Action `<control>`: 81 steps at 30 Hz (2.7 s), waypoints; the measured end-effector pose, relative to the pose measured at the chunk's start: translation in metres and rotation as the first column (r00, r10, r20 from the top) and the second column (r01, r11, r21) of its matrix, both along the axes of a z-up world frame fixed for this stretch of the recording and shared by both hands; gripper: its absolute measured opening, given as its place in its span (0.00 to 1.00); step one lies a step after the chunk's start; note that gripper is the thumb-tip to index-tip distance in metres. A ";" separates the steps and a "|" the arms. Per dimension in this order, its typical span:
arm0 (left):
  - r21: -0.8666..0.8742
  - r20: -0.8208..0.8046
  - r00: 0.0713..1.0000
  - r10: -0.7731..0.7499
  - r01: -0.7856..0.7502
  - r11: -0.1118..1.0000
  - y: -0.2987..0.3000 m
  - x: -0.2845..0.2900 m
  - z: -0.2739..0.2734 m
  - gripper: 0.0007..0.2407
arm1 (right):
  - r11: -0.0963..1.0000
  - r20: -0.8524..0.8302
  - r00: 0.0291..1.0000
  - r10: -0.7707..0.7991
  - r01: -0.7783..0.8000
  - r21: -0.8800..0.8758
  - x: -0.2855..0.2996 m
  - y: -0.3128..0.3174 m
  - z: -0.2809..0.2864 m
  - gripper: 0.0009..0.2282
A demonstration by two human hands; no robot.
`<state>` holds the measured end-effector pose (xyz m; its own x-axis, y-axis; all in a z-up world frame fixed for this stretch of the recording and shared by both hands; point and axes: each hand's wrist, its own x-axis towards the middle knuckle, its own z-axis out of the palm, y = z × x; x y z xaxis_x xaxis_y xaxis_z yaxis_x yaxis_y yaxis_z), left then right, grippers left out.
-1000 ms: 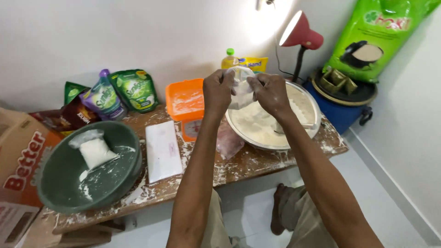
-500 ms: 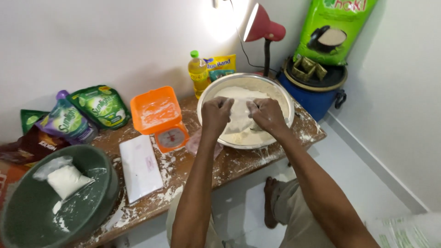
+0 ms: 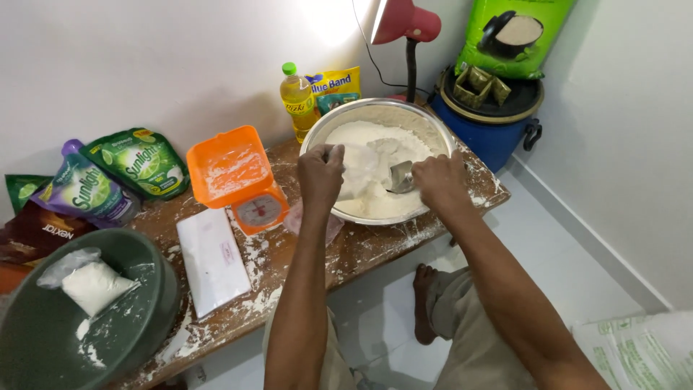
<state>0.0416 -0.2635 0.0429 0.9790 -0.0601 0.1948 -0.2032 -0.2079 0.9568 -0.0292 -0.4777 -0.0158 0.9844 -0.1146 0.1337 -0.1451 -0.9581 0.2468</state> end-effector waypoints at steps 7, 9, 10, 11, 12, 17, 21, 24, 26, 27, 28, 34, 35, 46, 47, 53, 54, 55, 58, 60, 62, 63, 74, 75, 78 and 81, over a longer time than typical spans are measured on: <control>0.013 0.013 1.000 0.002 -0.002 1.000 0.001 0.008 -0.017 0.08 | 0.986 0.121 0.988 0.091 -0.106 0.129 0.006 -0.001 -0.004 0.07; 0.007 0.013 1.000 0.000 0.000 1.000 -0.003 0.013 -0.026 0.08 | 0.993 0.126 0.991 0.047 -0.060 0.098 0.008 -0.016 -0.019 0.10; 0.004 0.011 1.000 0.001 -0.001 1.000 -0.005 0.012 -0.025 0.08 | 0.994 0.124 0.991 0.048 -0.060 0.096 -0.002 -0.007 0.002 0.10; -0.001 0.023 1.000 -0.001 0.001 1.000 -0.007 0.010 -0.025 0.08 | 0.995 0.054 0.998 -0.031 0.026 0.094 -0.011 0.003 0.023 0.10; -0.003 0.033 0.999 -0.003 0.003 1.000 -0.008 0.008 -0.025 0.08 | 0.990 -0.019 0.994 -0.110 0.112 0.088 -0.022 0.013 0.043 0.11; -0.045 0.056 0.998 -0.013 0.015 0.999 -0.017 0.015 -0.034 0.08 | 0.926 0.019 0.959 -0.281 0.266 0.266 -0.030 -0.009 0.060 0.10; -0.079 0.085 0.996 0.010 -0.003 0.997 -0.018 0.006 -0.023 0.08 | 0.916 0.003 0.929 -0.371 0.365 0.165 -0.023 -0.042 0.037 0.10; -0.045 0.069 0.998 -0.004 0.007 0.999 -0.020 0.011 -0.032 0.08 | 0.922 -0.001 0.941 -0.337 0.331 0.201 -0.033 -0.035 0.053 0.08; -0.036 0.057 0.998 -0.006 0.008 0.999 -0.019 0.008 -0.031 0.08 | 0.922 -0.002 0.940 -0.340 0.334 0.196 -0.029 -0.034 0.050 0.08; -0.029 0.047 0.999 -0.009 0.010 1.000 -0.019 0.007 -0.030 0.08 | 0.921 -0.001 0.939 -0.345 0.339 0.191 -0.027 -0.034 0.048 0.08; -0.027 0.049 0.999 -0.009 0.010 1.000 -0.019 0.008 -0.031 0.08 | 0.921 0.000 0.939 -0.345 0.338 0.193 -0.025 -0.035 0.046 0.08; -0.015 0.041 0.999 -0.010 0.011 1.000 -0.019 0.009 -0.032 0.08 | 0.889 -0.021 0.928 -0.373 0.363 0.280 -0.013 -0.024 0.042 0.09; -0.014 0.034 0.999 -0.008 0.008 1.000 -0.019 0.010 -0.033 0.08 | 0.886 -0.033 0.938 -0.344 0.336 0.319 -0.013 -0.023 0.042 0.08; -0.012 0.024 1.000 -0.012 0.012 1.000 -0.020 0.011 -0.037 0.08 | 0.875 -0.078 0.960 -0.268 0.276 0.397 0.015 -0.032 0.005 0.14; -0.004 0.028 1.000 -0.008 0.008 1.000 -0.020 0.011 -0.037 0.08 | 0.869 -0.077 0.960 -0.271 0.278 0.410 0.018 -0.034 0.001 0.14; 0.038 0.032 0.999 0.005 -0.006 0.999 -0.017 0.016 -0.040 0.08 | 0.818 -0.069 0.951 -0.301 0.295 0.495 0.012 -0.042 0.003 0.15; 0.074 0.048 0.999 0.012 -0.015 0.997 -0.018 0.020 -0.042 0.09 | 0.787 -0.052 0.943 -0.329 0.304 0.536 0.008 -0.042 0.009 0.15; 0.071 0.048 0.999 0.013 -0.016 0.997 -0.018 0.020 -0.043 0.09 | 0.789 -0.050 0.943 -0.329 0.303 0.534 0.006 -0.042 0.014 0.15; 0.133 0.069 0.997 0.021 -0.030 0.991 -0.020 0.019 -0.046 0.09 | 0.786 -0.069 0.940 -0.333 0.317 0.531 -0.004 -0.042 0.031 0.16; 0.149 0.068 0.998 0.010 -0.020 0.989 -0.022 0.019 -0.049 0.10 | 0.794 -0.099 0.946 -0.309 0.314 0.521 -0.014 -0.043 0.043 0.17; 0.142 0.071 0.997 0.000 -0.010 0.990 -0.024 0.019 -0.052 0.10 | 0.791 -0.086 0.950 -0.302 0.300 0.533 -0.022 -0.043 0.055 0.18; 0.136 0.075 0.997 -0.010 0.000 0.991 -0.025 0.020 -0.052 0.10 | 0.788 -0.072 0.953 -0.294 0.284 0.546 -0.026 -0.043 0.061 0.19; 0.119 0.064 0.997 -0.039 0.032 0.992 -0.030 0.010 -0.043 0.10 | 0.758 -0.078 0.963 -0.259 0.253 0.602 -0.092 -0.012 0.134 0.18; 0.123 0.068 0.997 -0.045 0.036 0.992 -0.031 0.009 -0.043 0.10 | 0.755 -0.086 0.969 -0.231 0.234 0.613 -0.096 -0.007 0.140 0.18; 0.132 0.074 0.996 -0.040 0.030 0.991 -0.033 0.014 -0.049 0.10 | 0.748 -0.103 0.971 -0.217 0.234 0.621 -0.099 0.009 0.149 0.17; 0.137 0.076 0.996 -0.040 0.029 0.990 -0.031 0.000 -0.031 0.11 | 0.757 -0.111 0.976 -0.187 0.215 0.616 -0.094 0.016 0.144 0.17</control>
